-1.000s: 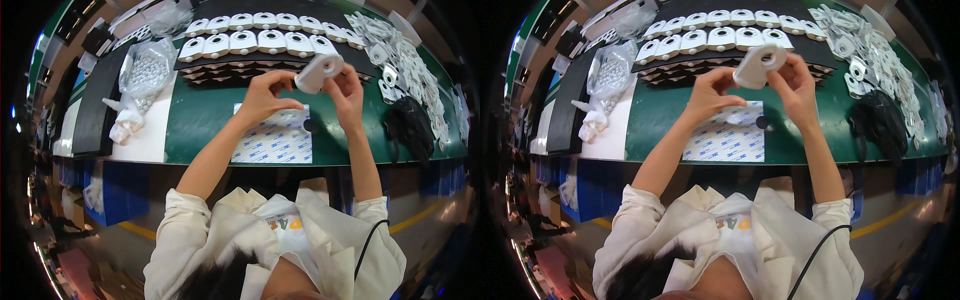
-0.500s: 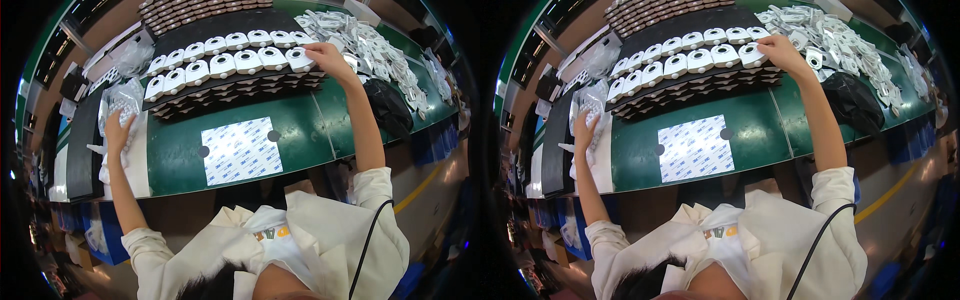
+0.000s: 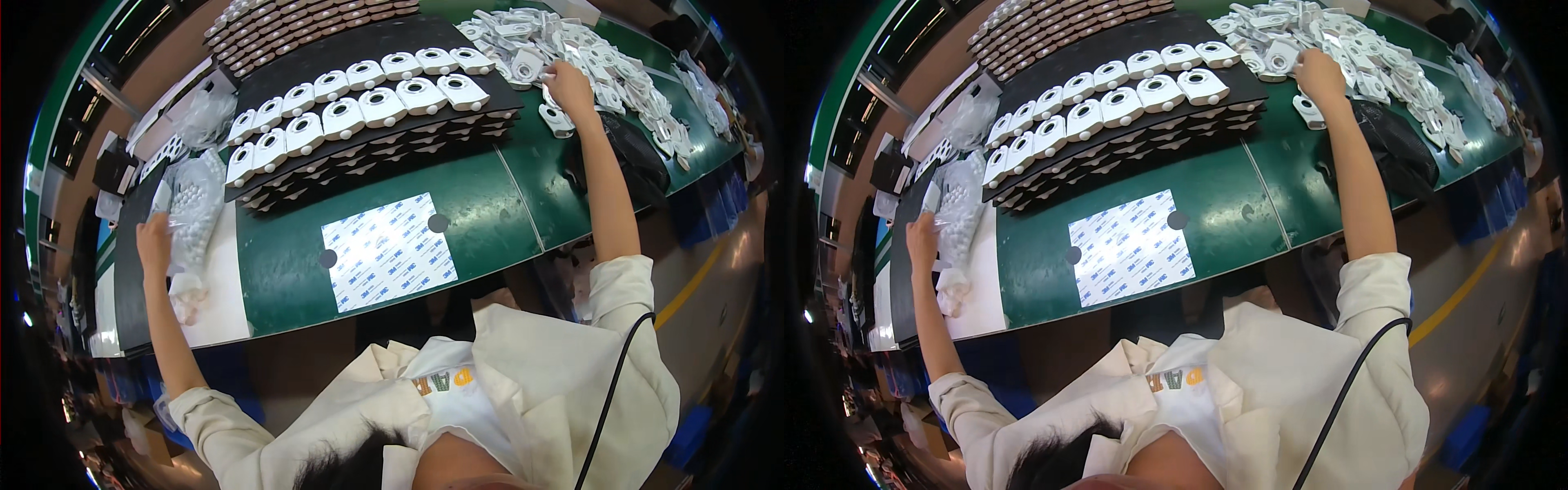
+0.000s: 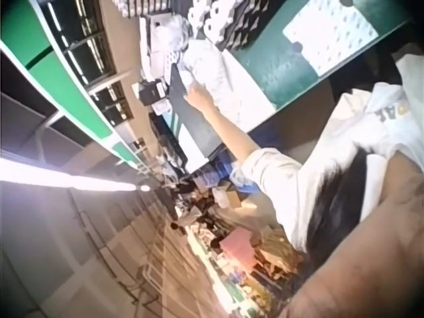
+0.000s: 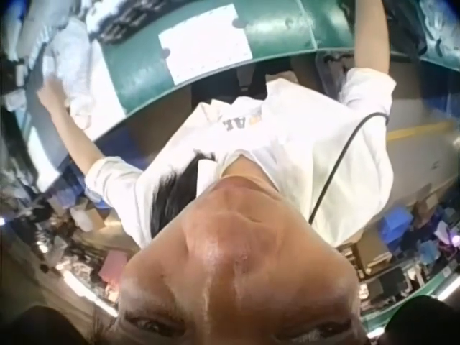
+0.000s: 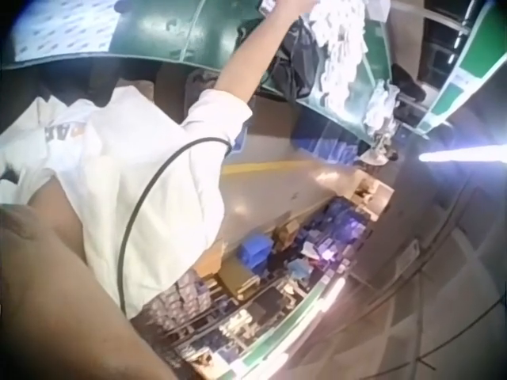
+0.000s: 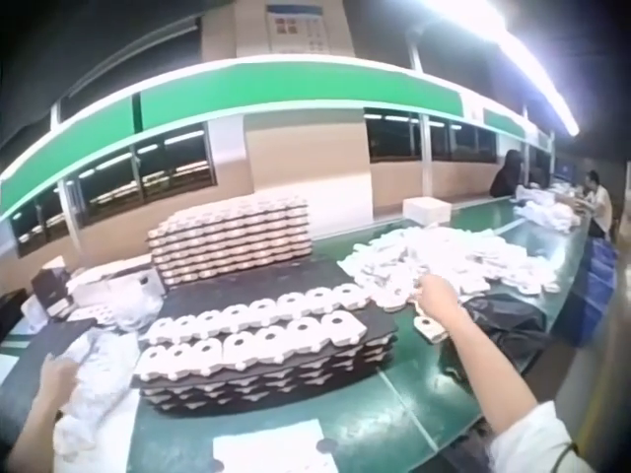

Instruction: Assembling and inspecting small white plastic components at a production line workstation.

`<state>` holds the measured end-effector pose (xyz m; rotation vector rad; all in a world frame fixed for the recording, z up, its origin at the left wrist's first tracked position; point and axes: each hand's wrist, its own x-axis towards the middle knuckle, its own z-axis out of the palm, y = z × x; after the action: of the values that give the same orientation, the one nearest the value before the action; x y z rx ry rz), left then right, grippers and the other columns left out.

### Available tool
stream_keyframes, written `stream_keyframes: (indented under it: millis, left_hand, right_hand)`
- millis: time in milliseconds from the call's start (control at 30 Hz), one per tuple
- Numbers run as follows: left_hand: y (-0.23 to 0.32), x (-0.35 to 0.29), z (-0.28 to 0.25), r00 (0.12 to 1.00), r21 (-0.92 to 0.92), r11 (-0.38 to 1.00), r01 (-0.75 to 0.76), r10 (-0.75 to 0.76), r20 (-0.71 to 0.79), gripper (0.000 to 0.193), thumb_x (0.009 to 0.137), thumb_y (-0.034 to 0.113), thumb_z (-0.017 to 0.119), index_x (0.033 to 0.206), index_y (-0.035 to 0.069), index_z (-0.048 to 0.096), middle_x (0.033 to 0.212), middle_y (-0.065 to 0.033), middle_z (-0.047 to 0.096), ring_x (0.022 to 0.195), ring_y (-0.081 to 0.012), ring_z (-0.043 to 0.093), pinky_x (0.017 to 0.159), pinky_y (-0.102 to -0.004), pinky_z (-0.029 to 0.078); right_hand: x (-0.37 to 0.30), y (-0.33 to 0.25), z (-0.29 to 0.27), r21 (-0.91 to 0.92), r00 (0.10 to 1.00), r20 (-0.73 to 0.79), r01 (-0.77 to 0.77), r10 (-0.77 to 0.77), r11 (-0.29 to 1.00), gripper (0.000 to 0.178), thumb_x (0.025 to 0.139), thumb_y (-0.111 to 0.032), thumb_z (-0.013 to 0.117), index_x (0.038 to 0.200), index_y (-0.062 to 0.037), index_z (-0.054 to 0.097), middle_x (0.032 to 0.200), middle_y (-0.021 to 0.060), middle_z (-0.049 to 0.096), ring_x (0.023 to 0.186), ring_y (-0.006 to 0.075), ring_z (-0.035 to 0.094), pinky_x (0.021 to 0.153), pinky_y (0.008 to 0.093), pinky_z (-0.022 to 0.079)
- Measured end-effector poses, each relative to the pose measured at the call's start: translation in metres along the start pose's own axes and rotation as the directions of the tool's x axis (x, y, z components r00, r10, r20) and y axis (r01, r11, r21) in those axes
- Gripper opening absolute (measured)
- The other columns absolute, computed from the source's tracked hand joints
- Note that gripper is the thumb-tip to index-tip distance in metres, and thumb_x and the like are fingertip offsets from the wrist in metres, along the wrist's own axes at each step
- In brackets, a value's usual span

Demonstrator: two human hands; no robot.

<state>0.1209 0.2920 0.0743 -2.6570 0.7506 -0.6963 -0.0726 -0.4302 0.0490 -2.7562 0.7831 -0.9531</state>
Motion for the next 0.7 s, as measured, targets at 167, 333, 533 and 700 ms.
stream_keyframes:
  millis: [167,333,533,700]
  left_hand:
    - [0.01,0.023,-0.028,0.984,0.17,0.985,-0.007,0.038,-0.176,0.016,0.075,0.001,0.049,0.088,0.006,0.056,0.082,-0.0108,0.055,0.082,-0.026,0.056,0.08,-0.0341,0.038]
    - [0.03,0.009,-0.009,0.936,0.23,0.947,-0.223,0.274,-0.221,0.016,0.075,0.005,0.049,0.089,0.008,0.055,0.085,-0.0056,0.053,0.087,-0.0207,0.055,0.084,-0.0328,0.039]
    - [0.066,-0.046,-0.009,0.965,-0.017,0.972,-0.235,0.231,-0.127,0.028,0.065,0.016,0.064,0.088,0.005,0.053,0.083,-0.0094,0.052,0.085,-0.024,0.053,0.082,-0.0382,0.038]
    - [0.077,-0.063,-0.017,0.954,-0.193,0.934,-0.3,0.294,-0.057,0.022,0.076,0.019,0.06,0.088,0.001,0.056,0.084,-0.0121,0.055,0.08,-0.0272,0.054,0.075,-0.0379,0.041]
  right_hand:
    - [-0.021,0.001,-0.01,-0.459,0.895,0.405,0.021,0.188,0.888,0.053,0.068,-0.048,0.07,0.097,-0.005,0.061,0.097,0.0141,0.064,0.091,0.029,0.062,0.078,0.042,0.046]
    - [-0.026,0.013,0.001,-0.438,0.904,0.422,0.144,0.061,0.887,0.059,0.06,-0.054,0.072,0.085,-0.0018,0.062,0.083,0.0172,0.064,0.078,0.0322,0.063,0.066,0.0411,0.048]
    - [-0.025,0.019,0.005,-0.356,0.876,0.478,0.126,0.064,0.926,0.035,0.075,-0.034,0.059,0.082,0.0006,0.062,0.081,0.0218,0.062,0.079,0.0352,0.062,0.069,0.0436,0.048]
    - [-0.033,0.017,0.008,-0.353,0.951,0.308,0.106,0.009,0.93,0.031,0.082,-0.028,0.049,0.086,-0.0005,0.061,0.085,0.0228,0.062,0.082,0.0389,0.059,0.072,0.0467,0.046]
